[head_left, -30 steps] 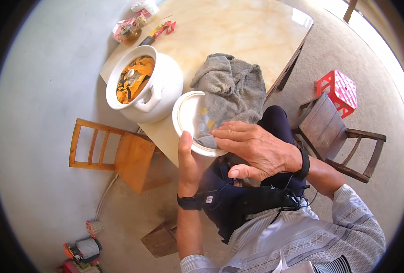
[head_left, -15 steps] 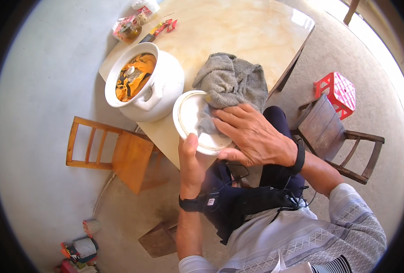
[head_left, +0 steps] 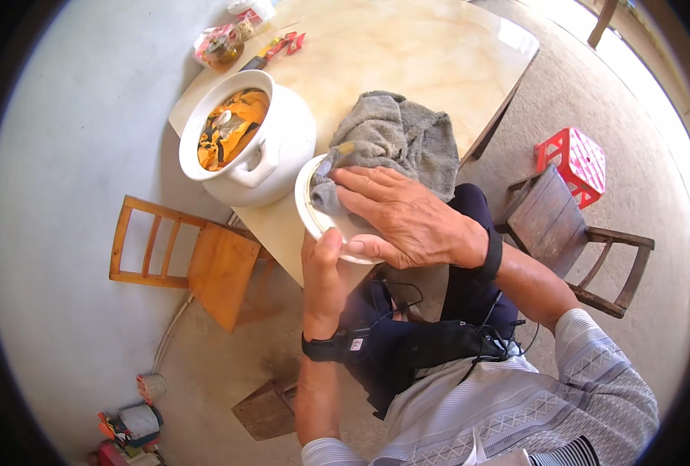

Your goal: Wiping a white ceramic pot lid with a cloth.

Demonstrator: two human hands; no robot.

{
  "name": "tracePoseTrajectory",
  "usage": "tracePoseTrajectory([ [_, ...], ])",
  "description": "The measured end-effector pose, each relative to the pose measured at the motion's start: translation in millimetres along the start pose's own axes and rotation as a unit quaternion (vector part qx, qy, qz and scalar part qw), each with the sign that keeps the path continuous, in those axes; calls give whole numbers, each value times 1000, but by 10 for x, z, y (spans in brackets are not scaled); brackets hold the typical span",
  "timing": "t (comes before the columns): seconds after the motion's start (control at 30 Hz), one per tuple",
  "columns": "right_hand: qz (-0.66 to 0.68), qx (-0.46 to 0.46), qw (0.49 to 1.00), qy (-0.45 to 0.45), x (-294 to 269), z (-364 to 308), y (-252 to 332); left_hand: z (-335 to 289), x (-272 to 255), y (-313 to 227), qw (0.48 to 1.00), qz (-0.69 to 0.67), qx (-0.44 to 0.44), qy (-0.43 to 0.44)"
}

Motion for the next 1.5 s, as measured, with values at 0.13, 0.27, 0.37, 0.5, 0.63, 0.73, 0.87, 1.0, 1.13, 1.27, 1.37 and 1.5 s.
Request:
tracePoseTrajectory([
  [0.13,-50,27,998,24,-95,-160,-32,-23,-2,16,1000,4,14,-3],
  [0.27,-18,37,997,63,-174,-335,143,-52,-37,81,1000,-1,2,-2],
  [0.37,64,18,996,54,-190,-364,236,-60,-61,71,1000,-3,6,-19],
  [0.5,176,-37,984,19,-84,-144,326,-75,-136,123,1000,6,-9,-4],
  [0.63,22,-28,999,-3,-14,-14,66,-31,-90,112,1000,22,-12,9],
  [0.73,-14,-11,1000,-3,-85,-51,-33,-46,-81,81,999,31,-10,29],
  [0.87,-7,11,1000,19,-196,-303,17,-124,-99,112,1000,1,-19,25],
  [1.0,49,-6,999,2,-256,-478,139,-130,-30,152,999,-21,-46,9],
  [1.13,212,-37,975,-62,-227,-381,249,-136,-83,111,997,29,-69,-32],
  [1.27,328,-15,940,-89,-94,-179,112,-144,-160,139,993,74,-80,-56],
  [1.37,115,-53,987,-96,-61,-110,103,-190,-256,157,995,45,-57,-65],
  [1.5,68,-24,995,-73,-140,-193,-44,-137,-213,112,998,41,-22,-53],
])
Point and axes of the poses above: each hand's wrist, its own z-axis towards the middle knuckle, its own x-axis out of the palm, y = z × x, the point moved 10 cm from there along z, towards the middle knuckle, and after that the axes turned 6 degrees about z, right-handed, at the moved point
